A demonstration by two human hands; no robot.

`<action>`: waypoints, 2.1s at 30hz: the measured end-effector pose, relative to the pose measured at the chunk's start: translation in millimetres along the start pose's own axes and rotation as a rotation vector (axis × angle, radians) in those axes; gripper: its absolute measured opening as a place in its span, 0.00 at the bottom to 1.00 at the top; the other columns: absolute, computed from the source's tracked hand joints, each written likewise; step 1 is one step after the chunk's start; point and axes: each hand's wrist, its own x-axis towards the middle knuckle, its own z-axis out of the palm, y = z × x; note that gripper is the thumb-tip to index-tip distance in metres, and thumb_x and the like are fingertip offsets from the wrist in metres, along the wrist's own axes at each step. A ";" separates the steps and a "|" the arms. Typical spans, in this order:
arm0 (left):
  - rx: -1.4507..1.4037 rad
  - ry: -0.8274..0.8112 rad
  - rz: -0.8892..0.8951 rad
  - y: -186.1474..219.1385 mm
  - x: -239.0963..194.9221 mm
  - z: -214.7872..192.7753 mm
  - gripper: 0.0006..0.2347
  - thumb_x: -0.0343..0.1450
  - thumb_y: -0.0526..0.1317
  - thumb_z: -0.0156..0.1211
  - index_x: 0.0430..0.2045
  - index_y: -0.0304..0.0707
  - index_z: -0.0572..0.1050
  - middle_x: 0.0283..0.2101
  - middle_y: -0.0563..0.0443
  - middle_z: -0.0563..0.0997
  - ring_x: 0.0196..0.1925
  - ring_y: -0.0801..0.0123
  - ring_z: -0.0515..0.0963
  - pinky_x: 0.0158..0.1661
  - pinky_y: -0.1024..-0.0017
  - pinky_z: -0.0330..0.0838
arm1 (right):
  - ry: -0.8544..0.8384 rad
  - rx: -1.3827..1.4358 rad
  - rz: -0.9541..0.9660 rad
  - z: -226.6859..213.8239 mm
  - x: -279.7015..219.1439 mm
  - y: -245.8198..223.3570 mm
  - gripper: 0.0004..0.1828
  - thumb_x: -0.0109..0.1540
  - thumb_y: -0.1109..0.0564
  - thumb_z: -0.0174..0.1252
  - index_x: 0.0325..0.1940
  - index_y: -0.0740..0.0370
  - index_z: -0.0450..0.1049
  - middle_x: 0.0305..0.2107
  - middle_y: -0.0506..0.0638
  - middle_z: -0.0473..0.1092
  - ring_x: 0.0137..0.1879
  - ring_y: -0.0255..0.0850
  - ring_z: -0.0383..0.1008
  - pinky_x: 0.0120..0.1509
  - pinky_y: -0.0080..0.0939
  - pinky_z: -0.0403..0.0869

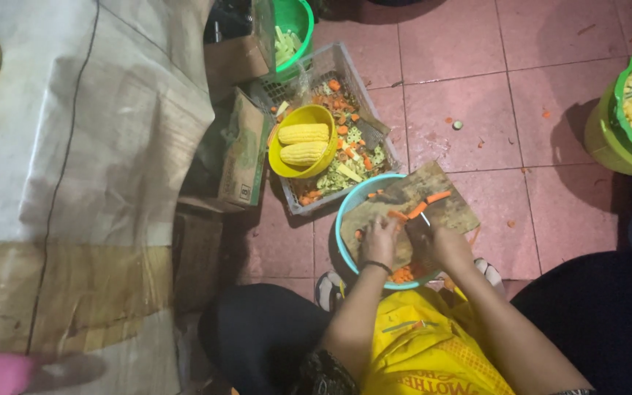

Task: Cutting carrots into small pieces using a wavy-bladed knife on a wooden board.

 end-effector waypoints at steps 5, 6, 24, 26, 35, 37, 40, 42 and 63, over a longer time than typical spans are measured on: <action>0.009 0.157 -0.050 -28.8 27.3 -10.6 0.10 0.71 0.41 0.63 0.45 0.54 0.78 0.50 0.47 0.74 0.49 0.50 0.78 0.47 0.54 0.75 | 0.008 0.033 0.028 -45.1 -14.0 -28.3 0.27 0.59 0.52 0.60 0.63 0.58 0.68 0.31 0.69 0.76 0.40 0.65 0.78 0.46 0.63 0.75; 0.062 0.221 -0.051 -35.5 32.7 -7.7 0.09 0.72 0.40 0.62 0.46 0.56 0.78 0.51 0.48 0.74 0.49 0.50 0.79 0.47 0.54 0.75 | 0.033 0.024 0.003 -35.8 -9.9 -17.8 0.25 0.60 0.53 0.59 0.62 0.58 0.69 0.31 0.69 0.76 0.40 0.65 0.78 0.46 0.63 0.74; -0.277 0.143 0.219 -1.6 21.6 -24.3 0.12 0.63 0.31 0.68 0.39 0.44 0.79 0.49 0.48 0.81 0.56 0.54 0.77 0.58 0.58 0.71 | -0.077 -0.096 -0.035 -55.7 -23.0 -30.2 0.23 0.63 0.35 0.59 0.44 0.56 0.79 0.32 0.65 0.77 0.41 0.62 0.79 0.48 0.60 0.76; -0.406 -0.047 -0.039 31.1 9.2 -69.1 0.10 0.67 0.34 0.65 0.41 0.46 0.78 0.46 0.49 0.82 0.52 0.57 0.80 0.54 0.60 0.74 | -0.026 -0.115 -0.054 -47.9 -20.8 -27.8 0.20 0.63 0.40 0.58 0.46 0.59 0.76 0.32 0.65 0.77 0.41 0.62 0.79 0.46 0.61 0.76; -0.225 -0.123 0.132 38.6 -41.5 -38.4 0.18 0.62 0.30 0.67 0.45 0.42 0.76 0.50 0.38 0.73 0.54 0.46 0.75 0.49 0.56 0.73 | 0.019 -0.064 0.002 -37.1 -17.5 -27.3 0.19 0.60 0.46 0.59 0.46 0.64 0.72 0.30 0.70 0.76 0.40 0.66 0.80 0.45 0.63 0.76; -0.269 -0.169 0.087 40.7 -43.2 -41.1 0.20 0.56 0.31 0.71 0.42 0.41 0.75 0.50 0.38 0.72 0.54 0.46 0.74 0.49 0.57 0.72 | 0.003 -0.059 0.005 -42.0 -23.4 -31.6 0.20 0.58 0.47 0.60 0.46 0.64 0.72 0.30 0.71 0.76 0.40 0.66 0.79 0.45 0.64 0.76; -0.305 -0.125 0.050 22.4 -39.6 -11.0 0.16 0.63 0.33 0.69 0.45 0.43 0.77 0.50 0.39 0.72 0.51 0.47 0.76 0.49 0.59 0.74 | -0.029 -0.050 0.012 -35.4 -27.5 -37.4 0.23 0.61 0.42 0.59 0.43 0.66 0.71 0.31 0.72 0.75 0.40 0.68 0.78 0.44 0.64 0.76; -0.327 0.016 -0.193 20.4 -38.0 -2.3 0.15 0.62 0.33 0.66 0.42 0.48 0.80 0.46 0.45 0.77 0.44 0.56 0.81 0.45 0.63 0.76 | 0.086 -0.021 -0.054 2.4 -19.7 -14.7 0.19 0.66 0.46 0.55 0.45 0.67 0.69 0.30 0.71 0.74 0.36 0.68 0.78 0.38 0.65 0.76; -0.383 0.119 -0.386 42.0 -23.9 -23.2 0.05 0.63 0.36 0.68 0.29 0.48 0.80 0.38 0.52 0.81 0.41 0.58 0.83 0.43 0.61 0.77 | -0.108 -0.195 -0.038 -45.9 -37.5 -66.8 0.17 0.63 0.46 0.52 0.54 0.51 0.67 0.30 0.64 0.77 0.40 0.61 0.80 0.43 0.60 0.76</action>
